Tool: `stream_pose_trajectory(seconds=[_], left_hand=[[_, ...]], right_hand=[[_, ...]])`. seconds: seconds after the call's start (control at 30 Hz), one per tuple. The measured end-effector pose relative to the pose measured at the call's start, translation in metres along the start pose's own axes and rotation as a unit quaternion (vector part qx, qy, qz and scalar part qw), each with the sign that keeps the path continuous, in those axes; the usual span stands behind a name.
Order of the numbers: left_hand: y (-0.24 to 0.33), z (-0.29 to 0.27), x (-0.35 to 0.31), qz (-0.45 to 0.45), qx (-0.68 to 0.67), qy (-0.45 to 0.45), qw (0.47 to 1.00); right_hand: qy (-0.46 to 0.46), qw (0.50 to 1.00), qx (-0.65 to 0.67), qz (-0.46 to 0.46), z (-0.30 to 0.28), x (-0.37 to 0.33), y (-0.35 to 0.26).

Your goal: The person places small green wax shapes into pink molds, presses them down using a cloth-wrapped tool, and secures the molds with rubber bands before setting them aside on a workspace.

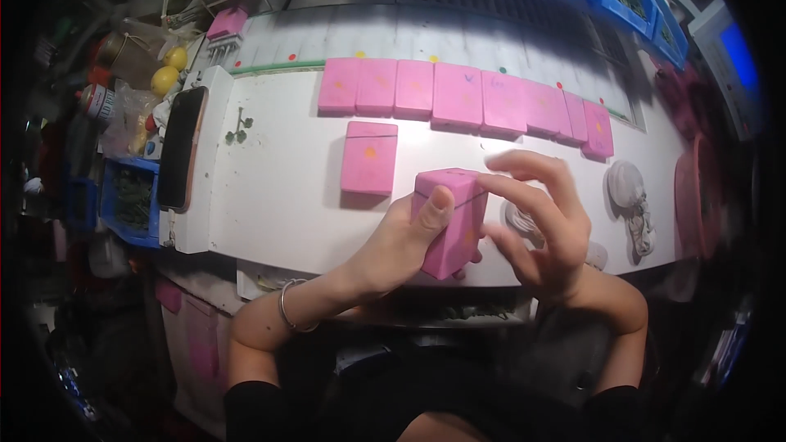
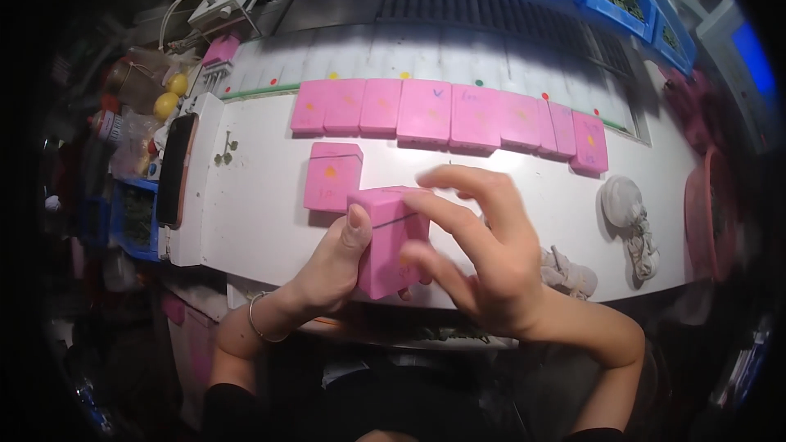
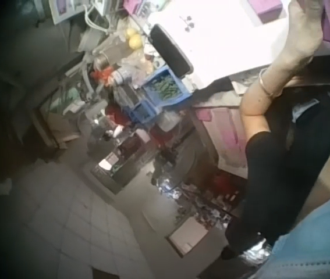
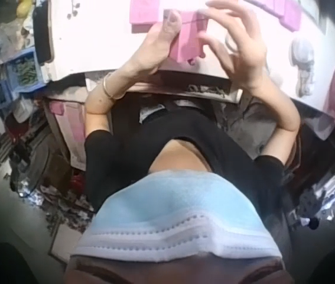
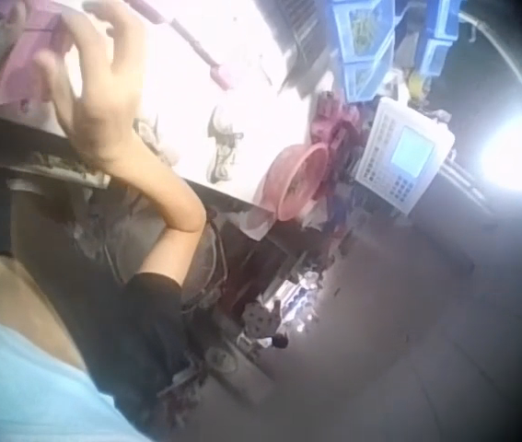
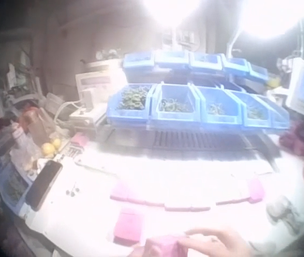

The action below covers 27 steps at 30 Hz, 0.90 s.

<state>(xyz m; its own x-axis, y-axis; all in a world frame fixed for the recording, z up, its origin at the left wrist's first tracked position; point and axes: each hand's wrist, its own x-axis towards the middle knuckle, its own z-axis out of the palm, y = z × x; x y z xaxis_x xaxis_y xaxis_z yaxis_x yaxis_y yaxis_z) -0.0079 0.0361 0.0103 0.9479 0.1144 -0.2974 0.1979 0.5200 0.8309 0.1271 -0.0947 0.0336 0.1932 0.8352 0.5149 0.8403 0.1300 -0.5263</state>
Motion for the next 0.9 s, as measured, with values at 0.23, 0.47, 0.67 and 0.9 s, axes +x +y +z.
stream_pose_trajectory(seconds=[0.23, 0.47, 0.67, 0.9], left_hand=[[-0.009, 0.020, -0.001, 0.033, 0.054, 0.015, 0.998], [-0.019, 0.016, 0.001, 0.032, 0.079, 0.021, 0.996], [-0.018, 0.010, 0.000, 0.007, 0.111, 0.022, 0.994], [-0.025, -0.009, 0.001, -0.028, 0.030, -0.064, 0.997]], right_hand=[[0.104, 0.948, -0.245, -0.174, 0.012, -0.014, 0.005], [0.077, 0.948, -0.259, -0.169, 0.015, -0.013, 0.010], [-0.004, 0.999, 0.007, 0.034, 0.003, -0.011, 0.006], [-0.129, 0.769, 0.501, 0.377, -0.025, -0.005, 0.010]])
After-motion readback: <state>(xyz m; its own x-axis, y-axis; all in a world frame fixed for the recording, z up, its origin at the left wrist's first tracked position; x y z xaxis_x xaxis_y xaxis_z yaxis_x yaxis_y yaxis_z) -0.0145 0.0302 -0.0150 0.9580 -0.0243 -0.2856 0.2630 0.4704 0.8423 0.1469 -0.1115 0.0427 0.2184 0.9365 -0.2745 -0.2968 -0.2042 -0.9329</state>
